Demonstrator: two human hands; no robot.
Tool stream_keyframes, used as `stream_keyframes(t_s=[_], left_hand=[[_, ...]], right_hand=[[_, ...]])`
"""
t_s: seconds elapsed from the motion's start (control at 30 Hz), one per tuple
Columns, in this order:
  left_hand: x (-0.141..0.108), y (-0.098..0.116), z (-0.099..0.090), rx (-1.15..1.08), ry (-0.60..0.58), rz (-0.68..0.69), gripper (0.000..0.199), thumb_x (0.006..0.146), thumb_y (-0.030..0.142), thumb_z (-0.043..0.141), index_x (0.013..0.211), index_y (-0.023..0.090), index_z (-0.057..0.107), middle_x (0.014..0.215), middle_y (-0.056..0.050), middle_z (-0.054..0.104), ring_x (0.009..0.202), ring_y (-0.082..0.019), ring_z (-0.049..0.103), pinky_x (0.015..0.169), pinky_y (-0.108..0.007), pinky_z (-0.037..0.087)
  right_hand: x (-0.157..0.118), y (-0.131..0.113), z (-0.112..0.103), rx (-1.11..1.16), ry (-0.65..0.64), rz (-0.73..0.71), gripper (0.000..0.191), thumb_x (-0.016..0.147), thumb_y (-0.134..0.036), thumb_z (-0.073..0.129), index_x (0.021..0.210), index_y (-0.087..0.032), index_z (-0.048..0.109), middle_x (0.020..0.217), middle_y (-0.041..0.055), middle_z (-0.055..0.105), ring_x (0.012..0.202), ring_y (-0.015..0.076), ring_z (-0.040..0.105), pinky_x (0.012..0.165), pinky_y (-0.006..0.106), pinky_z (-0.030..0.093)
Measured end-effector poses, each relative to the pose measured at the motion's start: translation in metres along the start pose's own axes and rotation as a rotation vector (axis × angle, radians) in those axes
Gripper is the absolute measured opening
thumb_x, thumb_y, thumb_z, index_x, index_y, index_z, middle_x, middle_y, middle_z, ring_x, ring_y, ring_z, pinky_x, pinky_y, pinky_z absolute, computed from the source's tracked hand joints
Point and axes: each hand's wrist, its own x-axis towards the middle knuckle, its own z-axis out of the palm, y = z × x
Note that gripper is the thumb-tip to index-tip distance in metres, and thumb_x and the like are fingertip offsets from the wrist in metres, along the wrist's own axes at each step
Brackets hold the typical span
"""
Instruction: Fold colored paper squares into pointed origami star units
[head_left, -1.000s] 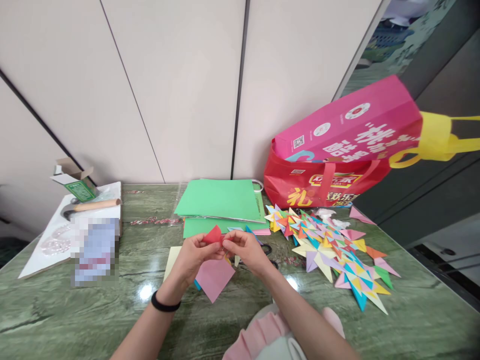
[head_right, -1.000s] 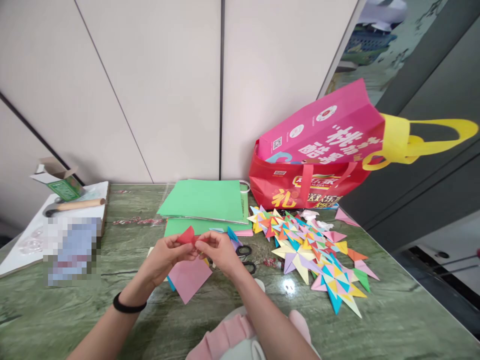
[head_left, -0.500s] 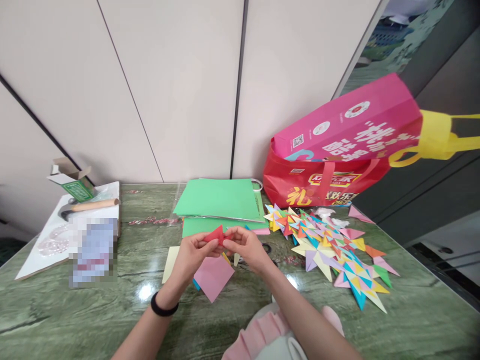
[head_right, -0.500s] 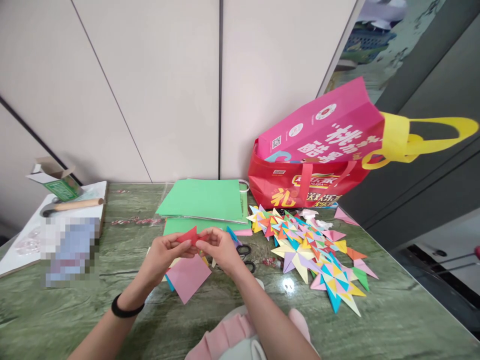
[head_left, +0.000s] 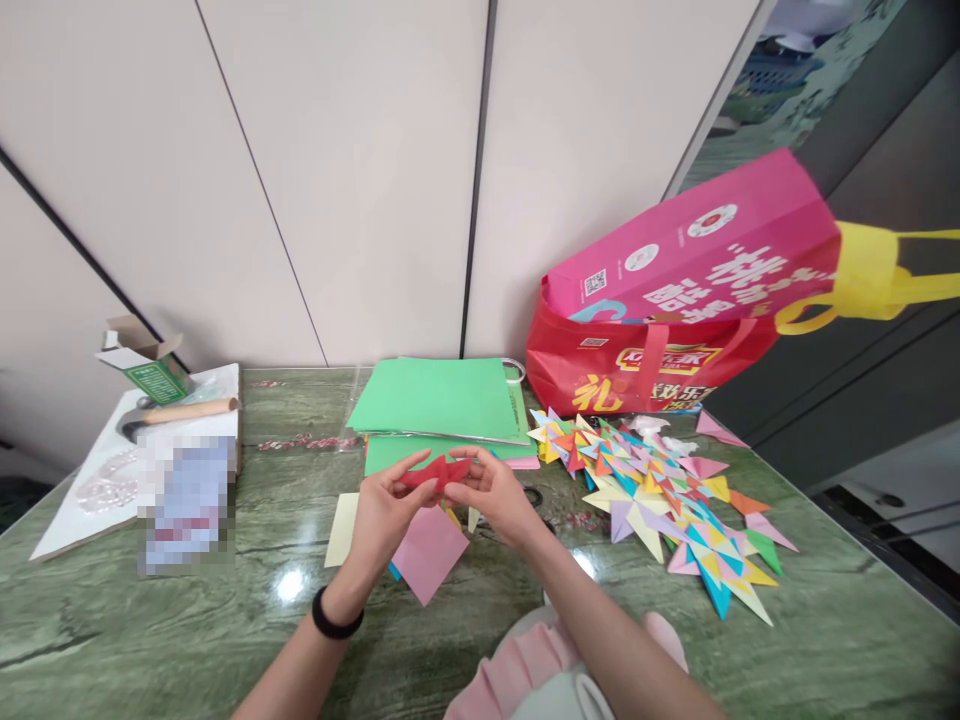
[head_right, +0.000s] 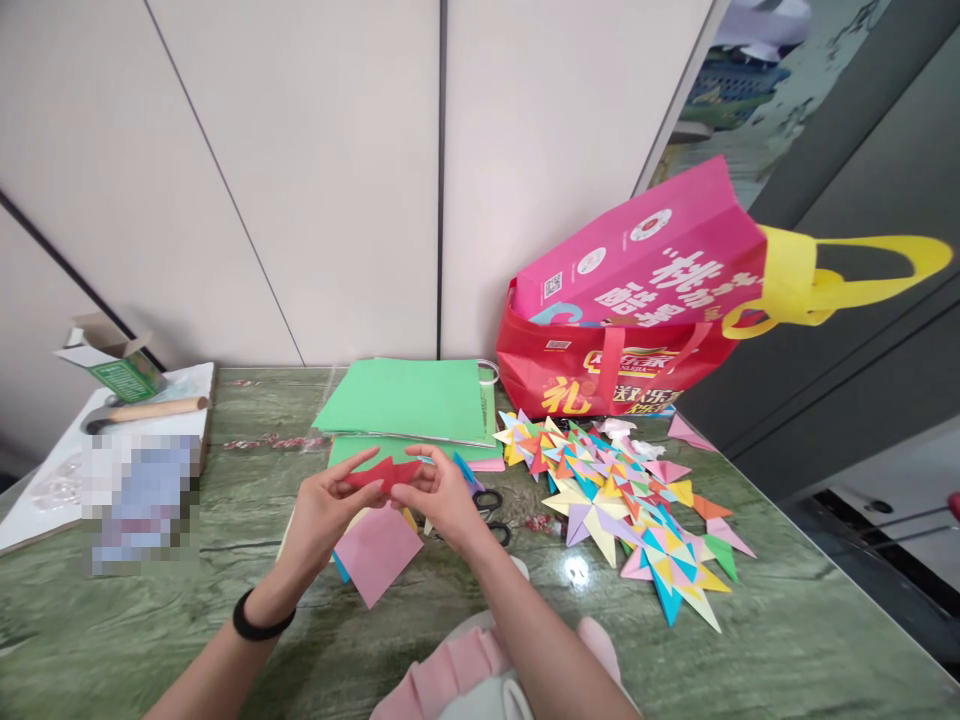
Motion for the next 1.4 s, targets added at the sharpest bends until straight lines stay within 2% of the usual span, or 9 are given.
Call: stream_keyframes(t_s=[0.1,0.27,0.47,0.67,0.73,0.87,1.0,1.27,1.4], left_hand=[[0.0007,0.0011,0.0002,0.010,-0.021,-0.014,0.038,0.060,0.020,0.073,0.097,0.012,0.067,0.063,-0.005,0.073,0.056,-0.019,0.067,0.053,-0.023,0.052],[0.0035,0.0021,-0.0043,0.006,-0.180,-0.001,0.022,0.067,0.028,0.068,0.083,0.012,0.071,0.067,-0.005,0.072,0.061,-0.018,0.066,0.059,-0.025,0.053],[0.0032,-0.0048,-0.0028,-0.021,-0.170,0.019,0.011,0.062,0.020,0.071,0.071,0.013,0.070,0.060,-0.002,0.070,0.055,-0.014,0.062,0.056,-0.022,0.051],[0.0029,-0.0045,-0.0021,-0.030,-0.234,0.023,0.019,0.060,0.019,0.073,0.078,0.015,0.069,0.069,-0.003,0.072,0.068,-0.016,0.064,0.064,-0.023,0.050],[0.0027,-0.0014,-0.0029,0.001,-0.225,0.046,0.020,0.060,0.021,0.073,0.079,0.015,0.070,0.072,-0.003,0.072,0.069,-0.016,0.063,0.062,-0.022,0.048],[0.0019,0.0019,-0.0025,0.068,-0.157,0.072,0.013,0.061,0.023,0.071,0.071,0.014,0.071,0.061,-0.001,0.069,0.055,-0.011,0.057,0.052,-0.019,0.043],[0.0027,-0.0006,-0.0016,0.069,-0.118,0.067,0.012,0.061,0.024,0.071,0.067,0.013,0.071,0.058,-0.002,0.068,0.052,-0.011,0.055,0.052,-0.021,0.041],[0.0037,-0.0031,-0.0039,0.026,-0.174,0.009,0.017,0.060,0.027,0.073,0.069,0.013,0.070,0.058,-0.001,0.067,0.051,-0.011,0.054,0.051,-0.021,0.041],[0.0030,-0.0037,-0.0033,0.015,-0.160,0.004,0.015,0.060,0.027,0.073,0.058,0.012,0.067,0.054,-0.001,0.065,0.051,-0.011,0.054,0.052,-0.021,0.042]], right_hand=[[0.0002,-0.0004,0.0001,-0.008,0.004,-0.006,0.037,0.059,-0.028,0.075,0.089,-0.019,0.055,0.081,0.0019,0.066,0.068,0.0157,0.061,0.065,0.030,0.049],[0.0017,-0.0020,-0.0011,-0.098,0.050,-0.054,0.025,0.058,-0.029,0.074,0.077,-0.018,0.062,0.072,-0.0003,0.065,0.065,0.0146,0.058,0.064,0.027,0.046],[0.0014,-0.0015,-0.0005,-0.075,0.004,-0.080,0.024,0.060,-0.029,0.074,0.079,-0.016,0.066,0.072,-0.0002,0.065,0.065,0.0134,0.057,0.065,0.026,0.045],[0.0013,-0.0017,-0.0011,-0.132,0.072,-0.102,0.020,0.058,-0.030,0.074,0.069,-0.016,0.065,0.057,-0.0022,0.061,0.053,0.0123,0.054,0.055,0.025,0.044],[0.0014,-0.0020,-0.0013,-0.184,0.082,-0.125,0.018,0.058,-0.029,0.074,0.066,-0.016,0.065,0.058,-0.0016,0.062,0.054,0.0130,0.055,0.056,0.025,0.044],[0.0013,-0.0007,-0.0006,-0.238,0.067,-0.148,0.013,0.061,-0.025,0.072,0.067,-0.016,0.065,0.064,0.0001,0.064,0.059,0.0143,0.057,0.058,0.026,0.044],[0.0011,-0.0004,0.0001,-0.271,0.072,-0.175,0.009,0.063,-0.021,0.069,0.069,-0.016,0.064,0.065,0.0001,0.063,0.060,0.0137,0.057,0.059,0.025,0.045],[-0.0004,-0.0011,0.0015,-0.226,0.027,-0.160,0.015,0.063,-0.025,0.070,0.072,-0.016,0.062,0.067,0.0004,0.063,0.062,0.0140,0.058,0.060,0.025,0.046],[-0.0007,-0.0019,0.0030,-0.175,0.038,-0.111,0.023,0.057,-0.026,0.076,0.073,-0.016,0.062,0.066,0.0010,0.065,0.058,0.0134,0.058,0.057,0.025,0.046]])
